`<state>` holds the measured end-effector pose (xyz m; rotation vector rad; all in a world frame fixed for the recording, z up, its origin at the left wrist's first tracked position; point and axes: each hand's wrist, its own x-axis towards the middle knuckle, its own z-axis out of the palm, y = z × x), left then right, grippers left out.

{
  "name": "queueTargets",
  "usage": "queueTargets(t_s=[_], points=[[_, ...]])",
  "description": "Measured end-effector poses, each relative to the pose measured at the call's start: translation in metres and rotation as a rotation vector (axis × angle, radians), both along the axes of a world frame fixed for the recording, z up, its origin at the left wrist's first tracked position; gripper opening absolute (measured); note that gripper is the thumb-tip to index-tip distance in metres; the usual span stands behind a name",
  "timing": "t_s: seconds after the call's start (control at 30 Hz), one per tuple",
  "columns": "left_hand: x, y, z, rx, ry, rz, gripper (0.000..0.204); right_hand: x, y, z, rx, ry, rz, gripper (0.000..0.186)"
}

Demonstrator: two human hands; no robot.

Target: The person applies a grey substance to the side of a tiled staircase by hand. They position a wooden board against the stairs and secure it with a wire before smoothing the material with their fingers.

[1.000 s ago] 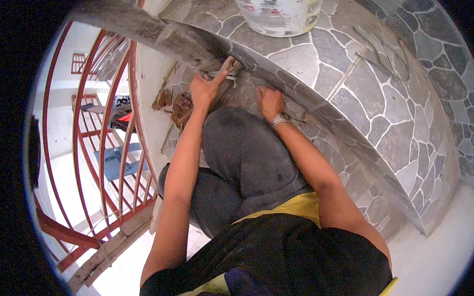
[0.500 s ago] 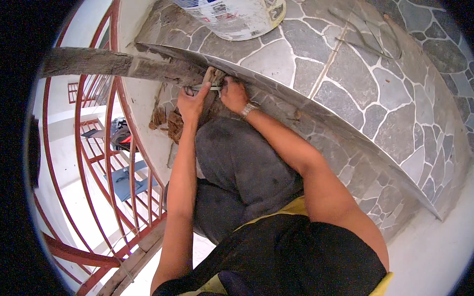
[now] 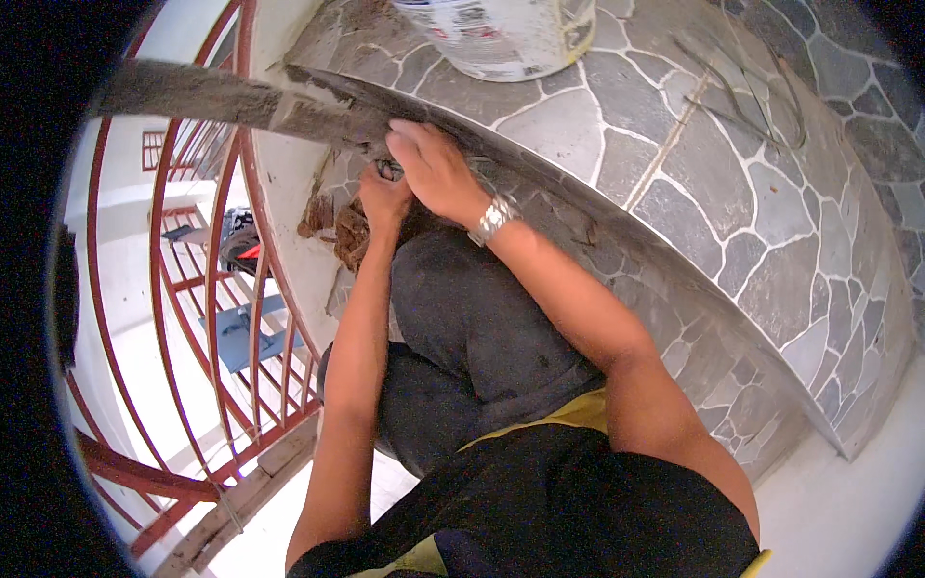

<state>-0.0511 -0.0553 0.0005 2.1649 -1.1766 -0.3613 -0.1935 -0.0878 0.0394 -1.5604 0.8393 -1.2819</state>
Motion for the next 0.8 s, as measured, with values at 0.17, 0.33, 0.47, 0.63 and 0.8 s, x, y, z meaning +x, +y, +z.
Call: queueTargets(t_s=[0.17, 0.33, 0.47, 0.63, 0.8], points=[[0.000, 0.005, 0.020, 0.195, -0.006, 0.039, 0.068, 0.054, -0.059, 0.027, 0.477, 0.106, 0.264, 0.069], [-0.005, 0.012, 0.039, 0.191, 0.037, 0.012, 0.079, 0.079, -0.088, -0.009, 0.955, -0.187, 0.393, 0.059], [-0.005, 0.011, 0.042, 0.192, 0.096, -0.013, 0.079, 0.081, -0.096, -0.024, 0.909, -0.274, 0.482, 0.052], [0.002, 0.014, 0.038, 0.169, 0.082, -0.002, 0.078, 0.085, -0.099, -0.020, 0.908, -0.255, 0.591, 0.048], [0.011, 0.015, 0.030, 0.180, 0.131, 0.003, 0.077, 0.088, -0.088, 0.007, 0.813, -0.457, 0.555, 0.041]])
